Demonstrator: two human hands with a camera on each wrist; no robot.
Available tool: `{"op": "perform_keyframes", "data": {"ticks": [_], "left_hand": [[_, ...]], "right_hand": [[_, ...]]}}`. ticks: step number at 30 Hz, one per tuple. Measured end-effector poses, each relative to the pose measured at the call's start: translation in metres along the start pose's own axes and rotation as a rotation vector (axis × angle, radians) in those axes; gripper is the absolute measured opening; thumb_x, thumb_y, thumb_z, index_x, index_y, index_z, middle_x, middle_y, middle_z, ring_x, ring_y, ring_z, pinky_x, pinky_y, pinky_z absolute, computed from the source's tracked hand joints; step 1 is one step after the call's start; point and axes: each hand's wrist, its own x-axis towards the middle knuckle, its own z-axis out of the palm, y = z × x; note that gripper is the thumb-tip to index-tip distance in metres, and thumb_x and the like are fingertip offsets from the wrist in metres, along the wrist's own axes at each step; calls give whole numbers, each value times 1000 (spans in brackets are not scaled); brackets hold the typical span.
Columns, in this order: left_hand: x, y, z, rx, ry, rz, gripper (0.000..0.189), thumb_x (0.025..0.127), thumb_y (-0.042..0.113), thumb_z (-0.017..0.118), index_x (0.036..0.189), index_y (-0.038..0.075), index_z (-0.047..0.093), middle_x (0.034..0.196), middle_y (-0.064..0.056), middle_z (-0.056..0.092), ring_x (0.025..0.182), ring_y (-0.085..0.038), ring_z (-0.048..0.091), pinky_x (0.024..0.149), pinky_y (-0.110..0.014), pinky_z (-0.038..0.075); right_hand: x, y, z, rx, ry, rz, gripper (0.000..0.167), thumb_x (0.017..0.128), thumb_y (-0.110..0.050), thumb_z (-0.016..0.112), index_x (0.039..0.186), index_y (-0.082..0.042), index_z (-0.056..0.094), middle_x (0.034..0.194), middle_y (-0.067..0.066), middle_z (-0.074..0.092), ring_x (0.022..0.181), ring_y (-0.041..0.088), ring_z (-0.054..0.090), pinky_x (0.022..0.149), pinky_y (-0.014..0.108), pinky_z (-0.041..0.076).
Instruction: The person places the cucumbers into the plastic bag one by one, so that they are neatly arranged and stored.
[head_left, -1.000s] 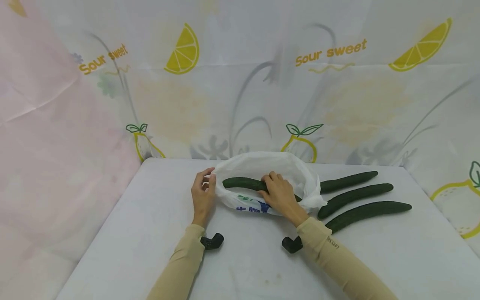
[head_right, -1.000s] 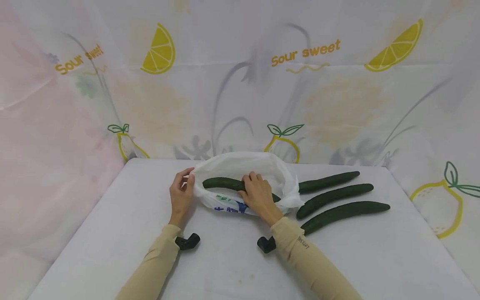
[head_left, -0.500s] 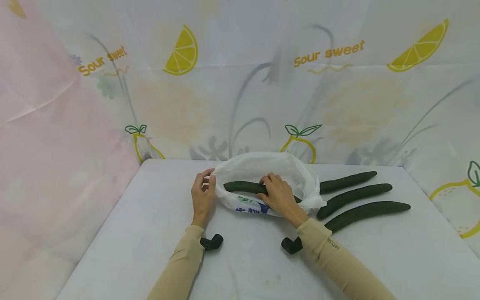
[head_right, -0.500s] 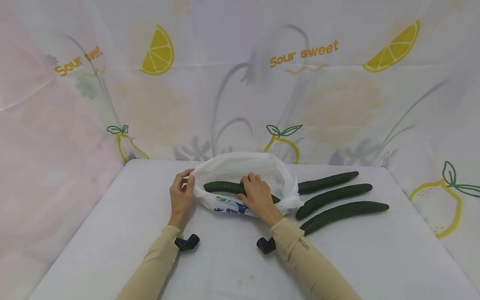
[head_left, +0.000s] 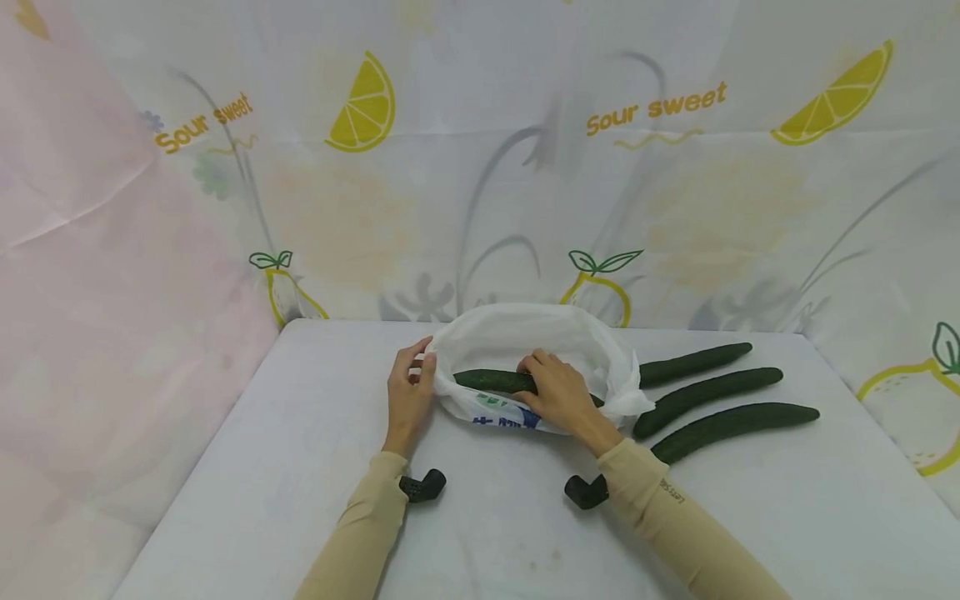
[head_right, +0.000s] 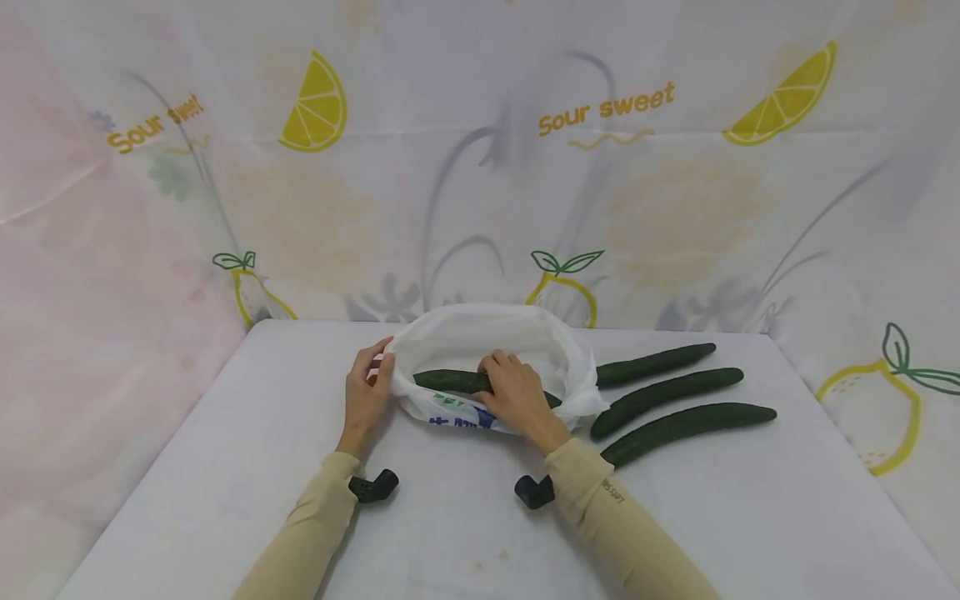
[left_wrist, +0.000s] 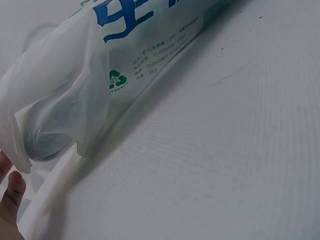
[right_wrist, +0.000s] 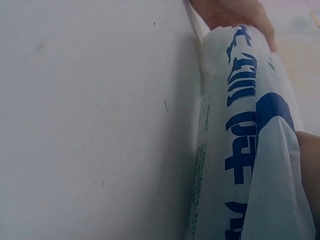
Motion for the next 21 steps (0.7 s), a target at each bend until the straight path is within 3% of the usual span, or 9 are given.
{"op": "perform_keyframes", "data": {"ticks": [10,21], "left_hand": [[-1,4,0,-28,-12,-41,31,95,22,57,125,16,63,115,-8,59,90,-8,49,71,-14,41],[-1,0,-1,1,-29,-40,31,96,27,56,125,19,62,113,-5,59,91,-8,51,71,-16,42]], "right_hand": [[-1,3,2,31,-95,19,32,82,-31,74,106,-13,63,101,0,61,94,19,58,79,36,50],[-4,6,7,72,-105,23,34,85,-31,70,114,-13,63,108,3,61,100,22,57,84,40,50]]}}
